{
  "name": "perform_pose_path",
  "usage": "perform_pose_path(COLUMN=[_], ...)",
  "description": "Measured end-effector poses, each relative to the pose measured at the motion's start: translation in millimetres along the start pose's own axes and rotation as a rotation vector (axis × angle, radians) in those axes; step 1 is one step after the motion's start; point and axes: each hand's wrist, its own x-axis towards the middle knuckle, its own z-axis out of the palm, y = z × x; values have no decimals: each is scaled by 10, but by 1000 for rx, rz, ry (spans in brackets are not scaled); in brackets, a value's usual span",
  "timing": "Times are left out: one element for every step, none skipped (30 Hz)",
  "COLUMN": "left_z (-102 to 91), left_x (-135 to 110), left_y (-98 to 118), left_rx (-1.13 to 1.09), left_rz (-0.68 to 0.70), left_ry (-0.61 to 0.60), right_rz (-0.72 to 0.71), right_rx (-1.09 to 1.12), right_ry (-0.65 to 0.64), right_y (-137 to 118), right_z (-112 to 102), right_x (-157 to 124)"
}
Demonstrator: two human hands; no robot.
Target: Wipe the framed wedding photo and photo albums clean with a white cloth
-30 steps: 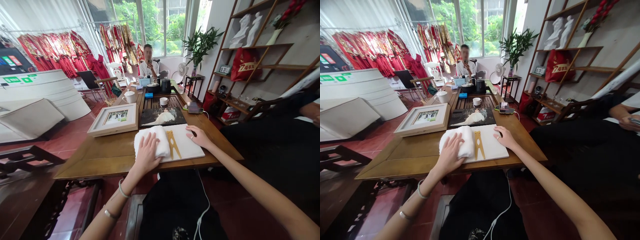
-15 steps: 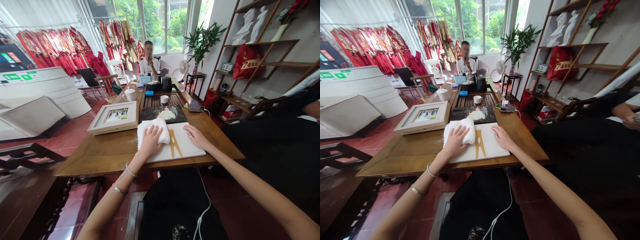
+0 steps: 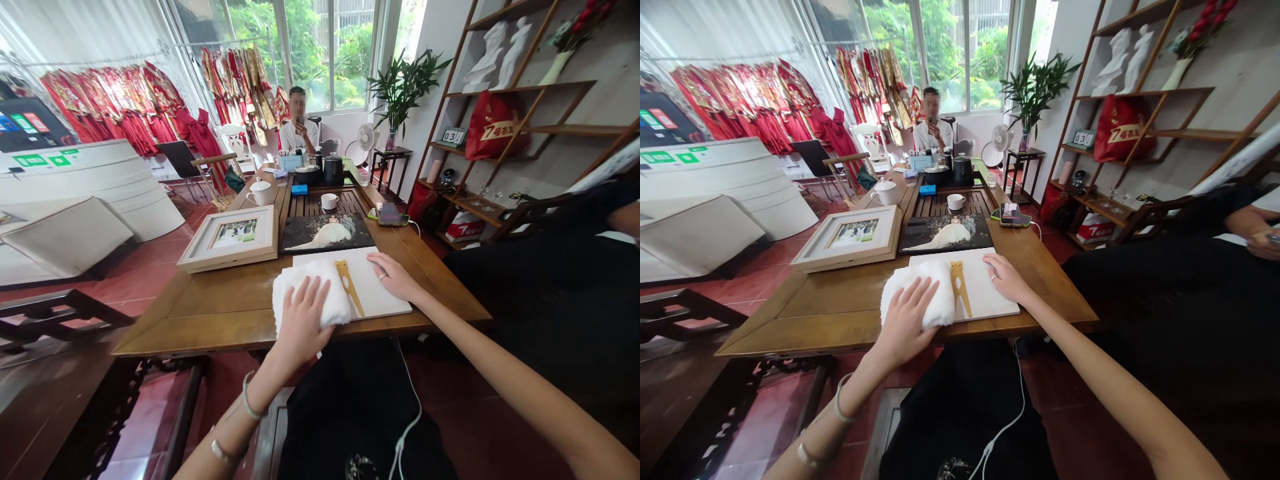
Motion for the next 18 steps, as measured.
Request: perform_pose_path(left_z=[-4,-3,3,14,29,47,67,87,105,121,133,140,141,137,128,114,96,76], left_x=[130,271,415,555,684,797,887,952,992,1007,1002,981,946,901,848,787,717,638], left_y=[-47,-103,-164,-226,-284,-332,-365,-382,-380,-361,-329,-289,-244,-200,-157,-118,-82,-47], left_rx=[10,21,29,35,38,40,41,43,45,46,46,44,40,32,23,14,4,-4], left_rz=[-14,-23,-26,-30,-33,-38,-46,-51,-51,-44,-31,-15,0,11,20,26,32,40], left_ry=[-13,-23,-39,-45,-42,-33,-26,-18,-10,-2,6,15,22,25,25,21,17,11], right_rz=[-5,-12,-18,-22,-24,-22,-18,-13,-9,-8,-8,-8,-10,-12,-14,-15,-16,-16], right_rx=[-1,-2,-3,-2,0,3,6,10,13,14,16,15,15,16,17,20,24,27], right_ry=[-3,-3,-2,1,4,6,7,7,8,12,17,24,31,37,40,43,45,48], right_y=[4,6,7,6,4,0,-3,-7,-10,-11,-11,-9,-5,0,6,11,15,17], right_z=[-1,-3,-5,-8,-10,-12,-13,-13,-11,-8,-5,-1,4,8,12,15,17,18], right_x=[0,-1,-1,-2,-2,-1,-1,0,2,4,5,7,8,9,9,8,7,6])
